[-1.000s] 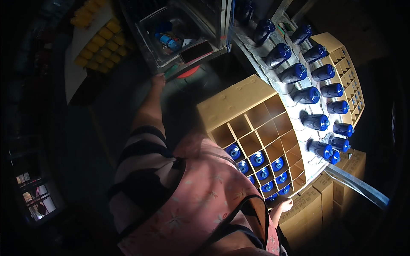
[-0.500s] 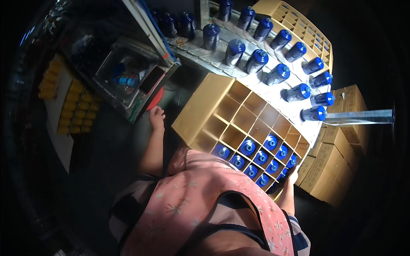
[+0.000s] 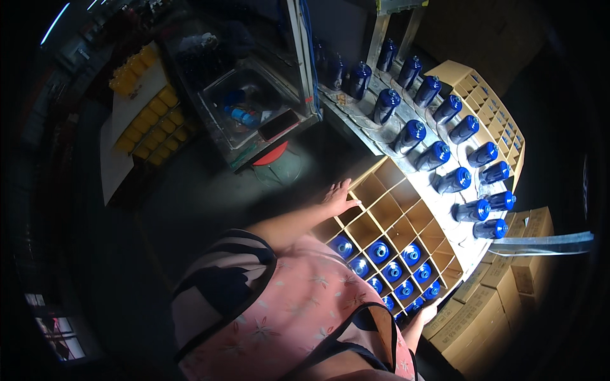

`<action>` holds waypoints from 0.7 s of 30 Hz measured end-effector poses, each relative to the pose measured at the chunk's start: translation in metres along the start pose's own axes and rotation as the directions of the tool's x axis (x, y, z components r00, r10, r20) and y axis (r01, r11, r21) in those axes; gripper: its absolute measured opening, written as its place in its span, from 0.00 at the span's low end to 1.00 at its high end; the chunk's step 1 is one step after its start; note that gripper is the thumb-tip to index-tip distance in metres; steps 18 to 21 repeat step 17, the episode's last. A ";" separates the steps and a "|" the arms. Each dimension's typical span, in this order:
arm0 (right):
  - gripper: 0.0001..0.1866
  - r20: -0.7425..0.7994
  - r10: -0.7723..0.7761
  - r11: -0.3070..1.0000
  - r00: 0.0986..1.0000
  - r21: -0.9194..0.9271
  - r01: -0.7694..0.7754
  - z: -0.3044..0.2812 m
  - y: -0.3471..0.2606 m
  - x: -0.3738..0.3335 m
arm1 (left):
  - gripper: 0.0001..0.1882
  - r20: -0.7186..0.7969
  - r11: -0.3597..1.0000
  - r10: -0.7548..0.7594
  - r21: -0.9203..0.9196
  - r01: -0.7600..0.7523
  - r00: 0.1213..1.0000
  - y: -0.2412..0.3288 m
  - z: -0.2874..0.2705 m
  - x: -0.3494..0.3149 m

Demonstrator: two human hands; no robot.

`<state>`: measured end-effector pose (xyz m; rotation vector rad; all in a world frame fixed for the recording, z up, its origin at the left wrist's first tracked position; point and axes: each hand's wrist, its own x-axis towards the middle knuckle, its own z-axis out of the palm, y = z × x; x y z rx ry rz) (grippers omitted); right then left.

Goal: The person places a cardboard box on a conveyor and opens it. They then pick up blue bottles from the conveyor belt and place them one by one into the compartments of the box until it is full.

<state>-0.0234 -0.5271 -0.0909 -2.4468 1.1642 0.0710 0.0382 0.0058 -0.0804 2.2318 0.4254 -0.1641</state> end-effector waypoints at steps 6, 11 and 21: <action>0.43 -0.022 -0.001 0.999 1.000 0.052 0.002 0.003 0.008 0.016 | 0.34 0.036 0.995 -0.097 -0.006 0.097 0.995 -0.043 0.010 -0.048; 0.33 -0.099 -0.051 0.958 0.994 0.278 0.077 0.005 0.002 0.013 | 0.27 0.070 0.995 -0.078 -0.048 0.082 0.994 -0.038 0.019 -0.022; 0.20 -0.383 -0.417 0.482 0.825 0.676 0.557 0.016 -0.013 -0.069 | 0.36 0.272 0.984 -0.118 -0.095 0.148 0.955 -0.045 0.042 -0.034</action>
